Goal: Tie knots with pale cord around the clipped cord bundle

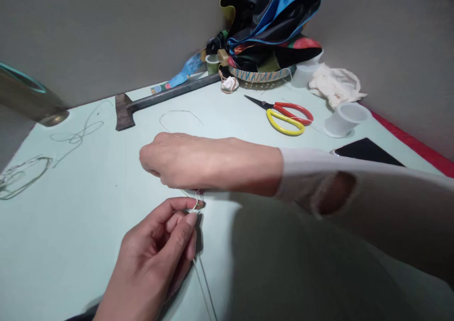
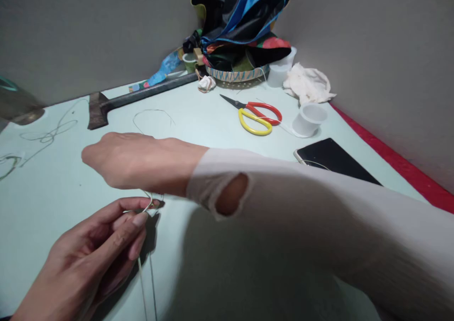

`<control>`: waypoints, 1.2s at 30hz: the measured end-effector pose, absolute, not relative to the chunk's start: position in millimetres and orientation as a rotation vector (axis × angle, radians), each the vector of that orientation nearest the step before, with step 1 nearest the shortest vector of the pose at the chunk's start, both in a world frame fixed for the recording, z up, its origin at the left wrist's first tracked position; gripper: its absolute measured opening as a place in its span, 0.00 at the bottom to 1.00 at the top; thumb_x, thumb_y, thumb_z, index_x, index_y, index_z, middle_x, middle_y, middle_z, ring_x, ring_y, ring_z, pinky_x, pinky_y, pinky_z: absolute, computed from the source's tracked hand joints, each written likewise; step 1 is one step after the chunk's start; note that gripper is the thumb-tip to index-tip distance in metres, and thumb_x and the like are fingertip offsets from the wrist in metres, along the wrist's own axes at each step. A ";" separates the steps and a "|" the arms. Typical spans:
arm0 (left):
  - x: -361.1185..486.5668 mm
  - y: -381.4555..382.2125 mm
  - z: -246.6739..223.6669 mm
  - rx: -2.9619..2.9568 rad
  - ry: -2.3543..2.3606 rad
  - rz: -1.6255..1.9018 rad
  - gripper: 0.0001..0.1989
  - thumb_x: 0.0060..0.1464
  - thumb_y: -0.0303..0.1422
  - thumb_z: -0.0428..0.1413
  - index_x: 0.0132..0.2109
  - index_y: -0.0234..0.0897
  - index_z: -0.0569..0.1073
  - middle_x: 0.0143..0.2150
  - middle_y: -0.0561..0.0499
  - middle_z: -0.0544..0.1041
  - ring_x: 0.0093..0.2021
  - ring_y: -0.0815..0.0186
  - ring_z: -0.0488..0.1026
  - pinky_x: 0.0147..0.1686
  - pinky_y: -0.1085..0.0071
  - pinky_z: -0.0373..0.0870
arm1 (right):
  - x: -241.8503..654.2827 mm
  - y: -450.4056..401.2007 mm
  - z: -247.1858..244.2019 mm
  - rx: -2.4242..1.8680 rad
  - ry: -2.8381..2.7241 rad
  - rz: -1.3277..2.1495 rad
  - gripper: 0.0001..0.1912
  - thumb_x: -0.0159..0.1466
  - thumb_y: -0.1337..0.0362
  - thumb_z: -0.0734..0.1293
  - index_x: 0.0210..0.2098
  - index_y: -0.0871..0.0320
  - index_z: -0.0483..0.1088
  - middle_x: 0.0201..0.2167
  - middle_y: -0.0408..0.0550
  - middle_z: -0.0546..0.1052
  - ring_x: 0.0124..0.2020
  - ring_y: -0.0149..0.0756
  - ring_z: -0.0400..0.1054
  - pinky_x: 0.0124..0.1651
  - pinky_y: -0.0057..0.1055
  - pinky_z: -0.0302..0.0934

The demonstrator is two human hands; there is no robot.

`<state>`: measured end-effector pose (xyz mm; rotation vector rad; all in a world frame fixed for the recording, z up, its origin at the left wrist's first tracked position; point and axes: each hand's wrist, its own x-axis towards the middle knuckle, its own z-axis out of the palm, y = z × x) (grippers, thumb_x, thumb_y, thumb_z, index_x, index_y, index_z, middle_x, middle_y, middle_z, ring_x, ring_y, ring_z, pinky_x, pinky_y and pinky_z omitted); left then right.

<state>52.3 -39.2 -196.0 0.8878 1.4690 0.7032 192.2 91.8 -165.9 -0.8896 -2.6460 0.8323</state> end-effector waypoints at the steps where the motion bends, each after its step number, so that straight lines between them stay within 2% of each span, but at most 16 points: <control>1: 50.6 -38.7 -196.7 0.879 1.453 0.710 0.22 0.53 0.53 0.69 0.46 0.44 0.79 0.22 0.60 0.65 0.20 0.74 0.54 0.19 0.81 0.53 | 198.3 86.4 -160.0 -0.883 -2.636 0.745 0.08 0.62 0.73 0.59 0.30 0.55 0.59 0.36 0.44 0.70 0.38 0.36 0.65 0.42 0.32 0.57; 3: 48.2 -37.6 -198.0 0.858 1.418 0.726 0.21 0.52 0.51 0.70 0.44 0.43 0.80 0.21 0.60 0.65 0.19 0.75 0.53 0.19 0.81 0.51 | 211.2 74.8 -147.6 -0.969 -2.615 0.570 0.09 0.62 0.76 0.61 0.30 0.55 0.60 0.37 0.45 0.70 0.40 0.37 0.65 0.43 0.32 0.55; 6: 47.5 -35.8 -199.4 0.817 1.349 0.744 0.18 0.52 0.49 0.71 0.42 0.42 0.81 0.20 0.60 0.64 0.19 0.75 0.51 0.19 0.81 0.48 | 230.9 53.3 -137.6 -1.284 -2.468 0.457 0.09 0.63 0.77 0.63 0.31 0.56 0.66 0.32 0.42 0.71 0.33 0.34 0.64 0.36 0.31 0.51; 9: 48.0 -35.0 -199.3 0.806 1.328 0.751 0.17 0.53 0.47 0.71 0.42 0.41 0.81 0.19 0.60 0.63 0.19 0.75 0.51 0.19 0.81 0.47 | 246.7 25.8 -147.8 -1.294 -2.267 0.629 0.07 0.66 0.73 0.66 0.33 0.57 0.73 0.29 0.39 0.74 0.29 0.30 0.62 0.33 0.29 0.51; 12: 47.6 -35.8 -198.2 0.822 1.332 0.747 0.17 0.53 0.47 0.70 0.42 0.41 0.80 0.19 0.60 0.64 0.18 0.75 0.50 0.19 0.80 0.45 | 250.9 1.8 -172.3 -1.216 -2.118 0.928 0.06 0.65 0.74 0.69 0.38 0.58 0.76 0.28 0.37 0.75 0.26 0.25 0.62 0.33 0.25 0.55; 16: 46.6 -35.9 -198.0 0.832 1.350 0.738 0.17 0.55 0.48 0.69 0.42 0.41 0.79 0.22 0.58 0.67 0.20 0.75 0.51 0.20 0.79 0.46 | 237.5 -8.7 -200.5 -1.241 -2.004 1.103 0.07 0.62 0.73 0.72 0.40 0.59 0.76 0.29 0.38 0.77 0.27 0.24 0.65 0.35 0.23 0.57; 18: 46.7 -35.5 -198.3 0.842 1.358 0.726 0.16 0.57 0.48 0.68 0.43 0.42 0.78 0.22 0.59 0.66 0.20 0.74 0.51 0.21 0.79 0.47 | 229.7 -6.6 -207.3 -1.257 -1.968 1.086 0.03 0.63 0.72 0.72 0.36 0.59 0.75 0.31 0.40 0.79 0.29 0.25 0.66 0.36 0.23 0.57; 21: 47.4 -35.8 -198.6 0.879 1.361 0.715 0.17 0.59 0.49 0.66 0.44 0.42 0.78 0.21 0.60 0.63 0.21 0.73 0.51 0.21 0.77 0.47 | 223.9 -2.4 -210.6 -1.300 -1.966 0.989 0.06 0.64 0.71 0.70 0.30 0.59 0.73 0.28 0.43 0.79 0.28 0.27 0.66 0.34 0.25 0.56; 24: 48.0 -36.6 -198.9 0.895 1.355 0.711 0.17 0.59 0.49 0.66 0.45 0.42 0.78 0.21 0.60 0.61 0.22 0.71 0.51 0.21 0.76 0.46 | 224.4 -1.8 -211.1 -1.328 -1.969 0.917 0.06 0.63 0.72 0.69 0.29 0.59 0.74 0.26 0.43 0.79 0.26 0.28 0.65 0.33 0.27 0.55; 27: 47.8 -36.7 -198.5 0.908 1.342 0.701 0.17 0.60 0.50 0.65 0.46 0.43 0.77 0.21 0.60 0.62 0.23 0.70 0.51 0.22 0.75 0.47 | 225.8 -3.8 -212.2 -1.288 -1.955 0.925 0.08 0.63 0.73 0.67 0.29 0.59 0.74 0.29 0.44 0.81 0.31 0.30 0.70 0.35 0.27 0.57; 30: 47.5 -36.7 -197.4 0.929 1.346 0.701 0.17 0.61 0.51 0.63 0.41 0.43 0.77 0.20 0.59 0.63 0.22 0.70 0.52 0.21 0.74 0.47 | 225.8 -5.9 -211.6 -1.215 -1.920 0.927 0.11 0.64 0.75 0.65 0.27 0.59 0.72 0.31 0.45 0.80 0.33 0.31 0.71 0.37 0.28 0.58; 33: 48.3 -36.8 -196.4 0.924 1.351 0.687 0.18 0.61 0.51 0.63 0.35 0.42 0.75 0.19 0.59 0.63 0.21 0.70 0.51 0.20 0.74 0.47 | 226.5 -7.1 -207.0 -1.219 -1.859 0.929 0.11 0.62 0.77 0.63 0.27 0.59 0.71 0.30 0.43 0.78 0.31 0.28 0.67 0.34 0.27 0.56; 36: 49.7 -36.1 -196.0 0.910 1.347 0.688 0.17 0.60 0.50 0.64 0.35 0.42 0.76 0.20 0.60 0.61 0.22 0.71 0.49 0.20 0.75 0.46 | 231.5 -7.2 -200.3 -1.317 -1.709 1.265 0.07 0.62 0.73 0.65 0.30 0.57 0.73 0.22 0.36 0.70 0.23 0.25 0.58 0.27 0.25 0.51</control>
